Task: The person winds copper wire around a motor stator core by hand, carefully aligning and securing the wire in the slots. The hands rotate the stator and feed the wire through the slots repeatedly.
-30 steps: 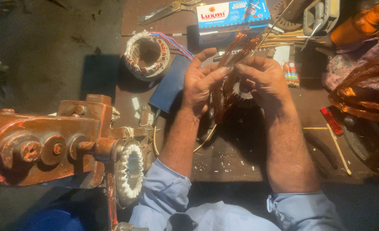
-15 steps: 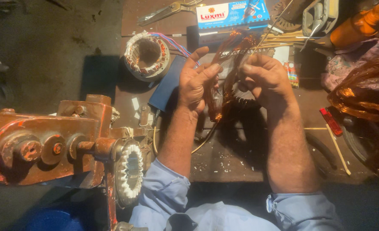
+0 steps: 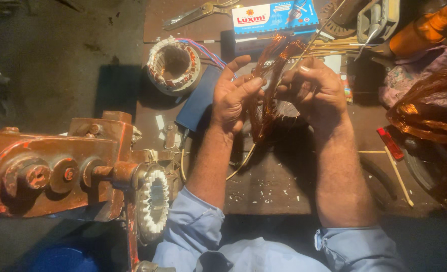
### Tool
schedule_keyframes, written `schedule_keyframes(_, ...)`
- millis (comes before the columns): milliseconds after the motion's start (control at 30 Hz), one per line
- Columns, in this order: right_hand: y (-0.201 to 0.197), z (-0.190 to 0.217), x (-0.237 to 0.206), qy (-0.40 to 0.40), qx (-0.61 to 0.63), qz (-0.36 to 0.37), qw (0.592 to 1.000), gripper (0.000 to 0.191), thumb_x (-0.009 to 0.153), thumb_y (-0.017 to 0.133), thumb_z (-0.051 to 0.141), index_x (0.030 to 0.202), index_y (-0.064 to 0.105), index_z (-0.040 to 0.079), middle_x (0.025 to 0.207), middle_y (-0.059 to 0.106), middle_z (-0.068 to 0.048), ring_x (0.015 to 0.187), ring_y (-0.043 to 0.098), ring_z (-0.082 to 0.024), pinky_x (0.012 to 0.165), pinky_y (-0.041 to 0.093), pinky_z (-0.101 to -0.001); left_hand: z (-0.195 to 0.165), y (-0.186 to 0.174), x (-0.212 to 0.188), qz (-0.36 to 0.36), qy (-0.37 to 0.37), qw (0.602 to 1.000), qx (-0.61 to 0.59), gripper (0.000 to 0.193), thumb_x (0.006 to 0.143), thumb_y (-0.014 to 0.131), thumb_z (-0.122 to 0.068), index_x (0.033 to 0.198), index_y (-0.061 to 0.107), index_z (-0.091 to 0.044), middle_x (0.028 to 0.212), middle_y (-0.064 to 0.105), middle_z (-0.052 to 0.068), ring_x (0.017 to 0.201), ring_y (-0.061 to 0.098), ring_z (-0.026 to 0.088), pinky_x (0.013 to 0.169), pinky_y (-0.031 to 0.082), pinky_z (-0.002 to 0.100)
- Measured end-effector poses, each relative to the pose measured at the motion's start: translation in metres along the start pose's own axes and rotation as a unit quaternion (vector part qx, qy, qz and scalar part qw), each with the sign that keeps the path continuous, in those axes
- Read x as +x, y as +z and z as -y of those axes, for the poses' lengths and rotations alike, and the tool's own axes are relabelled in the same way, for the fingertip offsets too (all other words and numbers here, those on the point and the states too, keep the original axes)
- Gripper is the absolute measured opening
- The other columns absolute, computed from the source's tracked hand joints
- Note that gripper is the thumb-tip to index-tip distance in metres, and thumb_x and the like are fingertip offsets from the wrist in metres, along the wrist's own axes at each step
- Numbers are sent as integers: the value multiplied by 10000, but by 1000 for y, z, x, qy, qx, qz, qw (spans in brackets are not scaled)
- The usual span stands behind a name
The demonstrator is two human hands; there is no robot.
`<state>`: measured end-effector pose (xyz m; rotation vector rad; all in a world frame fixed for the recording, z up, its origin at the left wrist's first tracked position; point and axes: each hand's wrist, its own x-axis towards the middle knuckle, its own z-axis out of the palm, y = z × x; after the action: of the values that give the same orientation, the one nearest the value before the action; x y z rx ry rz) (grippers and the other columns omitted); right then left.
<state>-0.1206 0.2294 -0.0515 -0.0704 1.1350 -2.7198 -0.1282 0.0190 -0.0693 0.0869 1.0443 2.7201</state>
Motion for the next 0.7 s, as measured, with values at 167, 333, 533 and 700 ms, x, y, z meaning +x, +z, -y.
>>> schedule_keyframes(167, 1, 0, -1, 8, -23, -6, 1000, 74, 1000, 622, 114, 1052, 639, 63, 896, 656, -84, 751, 618, -168, 686, 549, -364, -1, 3, -1, 13, 1, 1000, 14, 646, 886, 756, 55, 1450, 457, -47, 1064, 725, 181, 873, 706, 189, 732, 580, 301)
schedule_keyframes(333, 8, 1, -4, 15, -78, -36, 996, 169, 941, 706, 115, 1093, 719, 42, 694, 537, 11, 580, 459, -81, 552, 396, -257, -1, 7, -3, 30, -6, 999, 15, 667, 872, 749, 38, 1443, 414, -51, 1086, 730, 211, 951, 729, 250, 816, 623, 383)
schedule_keyframes(533, 16, -2, -3, 18, -88, -54, 995, 160, 913, 792, 137, 1029, 725, 49, 678, 545, 26, 540, 425, -67, 514, 368, -252, 2, 11, -5, 46, -1, 998, 41, 681, 890, 760, 25, 1469, 404, -24, 1143, 726, 223, 1047, 714, 257, 942, 585, 395)
schedule_keyframes(700, 15, -3, -3, 22, -115, -90, 989, 123, 897, 785, 122, 980, 725, 53, 748, 626, 12, 565, 466, -69, 530, 407, -256, 1, 11, -5, 38, -2, 998, 41, 673, 898, 745, 38, 1470, 397, -22, 1134, 725, 231, 1042, 721, 257, 935, 595, 395)
